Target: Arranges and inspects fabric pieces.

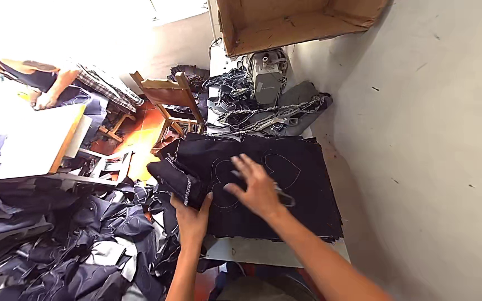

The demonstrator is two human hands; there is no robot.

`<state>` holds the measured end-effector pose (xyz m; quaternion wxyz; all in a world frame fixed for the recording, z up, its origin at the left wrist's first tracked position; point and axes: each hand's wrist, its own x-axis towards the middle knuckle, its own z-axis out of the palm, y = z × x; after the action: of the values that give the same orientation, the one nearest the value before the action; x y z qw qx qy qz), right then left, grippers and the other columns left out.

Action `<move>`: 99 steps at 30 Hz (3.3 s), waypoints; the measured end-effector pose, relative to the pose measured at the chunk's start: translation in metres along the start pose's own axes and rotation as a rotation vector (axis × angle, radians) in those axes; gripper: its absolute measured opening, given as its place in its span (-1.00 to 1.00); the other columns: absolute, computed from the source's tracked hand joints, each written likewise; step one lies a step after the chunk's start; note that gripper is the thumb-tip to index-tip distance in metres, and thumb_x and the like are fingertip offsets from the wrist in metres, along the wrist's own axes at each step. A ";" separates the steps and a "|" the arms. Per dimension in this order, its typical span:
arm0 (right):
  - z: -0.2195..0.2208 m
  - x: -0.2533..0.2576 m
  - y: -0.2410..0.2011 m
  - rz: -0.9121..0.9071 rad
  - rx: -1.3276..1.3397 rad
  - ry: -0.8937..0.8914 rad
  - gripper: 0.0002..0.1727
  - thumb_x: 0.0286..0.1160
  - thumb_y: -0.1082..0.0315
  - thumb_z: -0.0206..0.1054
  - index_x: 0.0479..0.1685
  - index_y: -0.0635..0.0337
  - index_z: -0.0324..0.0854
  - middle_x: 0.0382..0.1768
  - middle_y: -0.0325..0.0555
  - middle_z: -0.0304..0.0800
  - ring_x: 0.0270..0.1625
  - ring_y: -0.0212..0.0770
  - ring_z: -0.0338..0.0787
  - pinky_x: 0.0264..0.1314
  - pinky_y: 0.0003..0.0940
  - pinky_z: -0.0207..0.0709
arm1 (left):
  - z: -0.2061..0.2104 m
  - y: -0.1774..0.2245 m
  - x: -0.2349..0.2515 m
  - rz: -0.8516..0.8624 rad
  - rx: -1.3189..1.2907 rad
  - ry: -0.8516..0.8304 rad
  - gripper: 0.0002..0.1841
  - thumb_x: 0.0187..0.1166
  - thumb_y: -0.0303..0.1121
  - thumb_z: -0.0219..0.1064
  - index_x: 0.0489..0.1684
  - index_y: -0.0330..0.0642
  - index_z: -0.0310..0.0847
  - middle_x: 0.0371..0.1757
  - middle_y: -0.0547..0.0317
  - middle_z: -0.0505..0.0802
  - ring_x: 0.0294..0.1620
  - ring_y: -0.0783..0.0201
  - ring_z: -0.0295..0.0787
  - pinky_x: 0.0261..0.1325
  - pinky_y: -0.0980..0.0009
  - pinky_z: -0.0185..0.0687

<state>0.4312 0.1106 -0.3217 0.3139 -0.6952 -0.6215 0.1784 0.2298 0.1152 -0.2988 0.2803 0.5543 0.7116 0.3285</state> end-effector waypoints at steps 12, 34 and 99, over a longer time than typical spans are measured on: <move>0.028 0.022 -0.025 -0.230 -0.280 -0.216 -0.03 0.19 -0.49 0.44 0.71 -0.32 0.44 0.76 -0.07 0.36 0.56 0.42 0.53 -0.17 0.32 0.71 | -0.028 -0.231 0.010 0.003 0.282 -0.652 -0.03 0.10 -0.64 0.50 0.78 -0.27 0.24 0.75 -0.21 0.42 0.78 -0.12 0.30 0.79 -0.05 0.24; 0.019 0.016 -0.067 -0.108 -0.575 -0.225 0.04 0.08 -0.24 0.70 0.57 0.25 0.49 0.26 0.49 0.56 0.23 0.50 0.66 -0.06 0.35 0.66 | -0.114 -0.191 -0.057 -0.144 0.546 -0.476 -0.36 0.58 -0.25 0.29 0.64 -0.36 0.27 0.64 -0.35 0.44 0.18 -0.21 0.82 0.17 -0.06 0.76; 0.030 0.013 -0.005 0.262 -0.194 -0.233 0.18 0.22 -0.61 0.27 0.45 0.41 0.51 0.67 0.20 0.44 0.47 0.31 0.68 0.18 0.30 0.65 | -0.071 -0.106 0.019 0.339 0.152 -0.086 -0.59 0.77 -0.25 0.12 0.36 -0.37 0.63 0.04 -0.10 0.85 0.01 0.13 0.84 0.12 0.14 0.80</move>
<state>0.4109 0.1302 -0.3388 0.1452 -0.7719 -0.5720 0.2364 0.1071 0.1042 -0.3373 0.2084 0.6993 0.6182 0.2922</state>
